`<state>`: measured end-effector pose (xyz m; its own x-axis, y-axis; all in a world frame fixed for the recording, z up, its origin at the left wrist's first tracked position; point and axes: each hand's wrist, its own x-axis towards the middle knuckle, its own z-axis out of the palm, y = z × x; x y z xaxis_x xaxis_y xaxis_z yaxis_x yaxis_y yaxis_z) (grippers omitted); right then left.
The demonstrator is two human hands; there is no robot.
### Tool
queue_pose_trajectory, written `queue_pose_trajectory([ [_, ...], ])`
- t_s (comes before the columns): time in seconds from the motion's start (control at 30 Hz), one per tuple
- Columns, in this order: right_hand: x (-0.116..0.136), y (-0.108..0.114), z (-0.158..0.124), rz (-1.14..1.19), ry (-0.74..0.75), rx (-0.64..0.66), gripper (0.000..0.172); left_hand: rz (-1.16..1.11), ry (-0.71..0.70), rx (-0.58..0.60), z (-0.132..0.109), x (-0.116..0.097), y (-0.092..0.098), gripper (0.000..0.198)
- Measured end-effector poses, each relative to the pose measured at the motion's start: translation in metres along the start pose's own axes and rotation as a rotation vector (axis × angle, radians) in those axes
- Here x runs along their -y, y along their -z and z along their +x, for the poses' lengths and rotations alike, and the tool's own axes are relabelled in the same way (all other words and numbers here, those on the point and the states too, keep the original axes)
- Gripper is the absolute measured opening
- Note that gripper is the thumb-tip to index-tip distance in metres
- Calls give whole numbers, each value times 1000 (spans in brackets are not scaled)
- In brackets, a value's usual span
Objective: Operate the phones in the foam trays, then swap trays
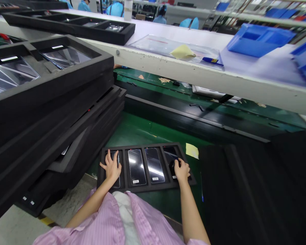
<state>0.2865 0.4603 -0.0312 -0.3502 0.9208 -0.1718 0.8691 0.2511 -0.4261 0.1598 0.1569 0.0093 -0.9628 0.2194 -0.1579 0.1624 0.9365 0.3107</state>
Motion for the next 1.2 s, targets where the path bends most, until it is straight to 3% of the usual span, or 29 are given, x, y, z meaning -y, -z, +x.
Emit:
queue_pose_trajectory([
  [0.47, -6, -5, 1, -38, 67, -75, 32, 28, -59, -84, -1, 6, -6, 54],
  [0.63, 5, -9, -28, -39, 252, -179, 42, 31, -329, -104, -2, -2, -1, 46],
  [0.73, 18, -17, -51, -38, 449, -175, 39, 22, -589, -47, 2, -21, -7, 35],
  [0.83, 30, -26, -63, -49, 521, -182, 40, 20, -762, -1, 9, -41, -18, 29],
  [1.0, 41, -33, -64, -70, 499, -219, 41, 27, -855, 7, 18, -54, -29, 29],
  [1.2, 40, -33, -61, -74, 481, -218, 26, 32, -892, 13, 20, -52, -29, 28],
])
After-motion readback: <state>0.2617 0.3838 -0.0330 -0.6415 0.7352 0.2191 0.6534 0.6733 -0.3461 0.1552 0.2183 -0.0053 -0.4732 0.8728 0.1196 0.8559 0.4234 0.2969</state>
